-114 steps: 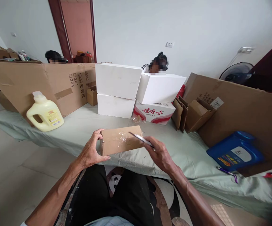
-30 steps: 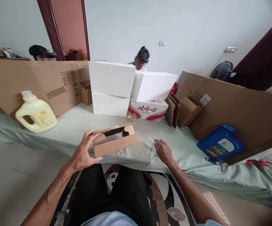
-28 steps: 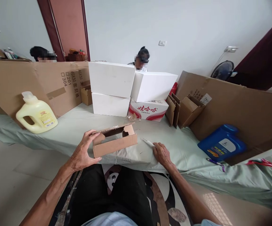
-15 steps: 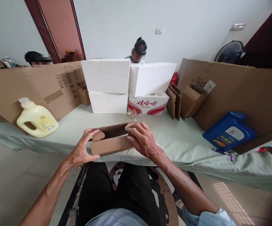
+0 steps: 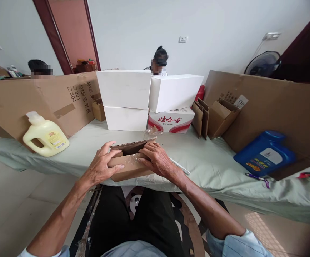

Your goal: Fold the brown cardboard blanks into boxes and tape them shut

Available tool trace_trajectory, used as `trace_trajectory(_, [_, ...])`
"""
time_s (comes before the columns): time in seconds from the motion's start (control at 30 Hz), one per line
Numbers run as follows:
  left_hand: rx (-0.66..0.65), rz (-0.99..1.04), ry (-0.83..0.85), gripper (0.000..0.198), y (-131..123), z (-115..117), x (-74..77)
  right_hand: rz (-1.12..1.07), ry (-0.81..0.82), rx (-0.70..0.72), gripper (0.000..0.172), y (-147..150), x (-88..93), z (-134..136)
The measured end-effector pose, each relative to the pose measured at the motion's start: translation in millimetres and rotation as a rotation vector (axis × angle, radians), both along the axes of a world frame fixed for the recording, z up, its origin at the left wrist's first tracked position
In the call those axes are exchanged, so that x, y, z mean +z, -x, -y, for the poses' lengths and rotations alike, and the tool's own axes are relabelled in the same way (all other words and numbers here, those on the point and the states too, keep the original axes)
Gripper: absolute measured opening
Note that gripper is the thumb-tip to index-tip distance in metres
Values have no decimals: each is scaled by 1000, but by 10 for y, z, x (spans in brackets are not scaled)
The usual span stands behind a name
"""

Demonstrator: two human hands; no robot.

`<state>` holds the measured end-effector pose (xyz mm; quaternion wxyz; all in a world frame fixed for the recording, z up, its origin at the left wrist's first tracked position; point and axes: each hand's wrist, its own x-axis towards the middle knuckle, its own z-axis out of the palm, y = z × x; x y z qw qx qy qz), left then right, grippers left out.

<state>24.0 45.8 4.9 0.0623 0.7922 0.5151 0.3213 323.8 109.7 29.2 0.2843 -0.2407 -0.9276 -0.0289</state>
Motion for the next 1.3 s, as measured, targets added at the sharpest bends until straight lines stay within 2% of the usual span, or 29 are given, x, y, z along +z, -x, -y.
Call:
trace_trajectory(0.2, [31,-52,-114,31,-229,-43,42,-33,75,11,23,-10,-22,1])
trace_trajectory(0.37, [30,-77,-159,20,-259,-74,34,-94,104,-19,19,14,-97,-30])
trace_trajectory(0.6, [27,-110,-209,19,-283,-32,86,-111,112,-33,21,40,-153,-23])
trace_trajectory(0.77, [-34,-115,-231,18,-233,-25,155,-114,128,-31,20,48,-154,-13])
trace_trajectory(0.93, [-131,-116,-149,25,-104,-104,198,-129,123,-22,21,70,-155,-23])
trace_trajectory(1.1, [-177,-103,-156,14,-74,-212,221,-125,134,-17,21,84,-157,-19])
trace_trajectory(1.3, [-207,-131,-217,9,-111,-217,247,-120,143,-41,21,83,-161,-21])
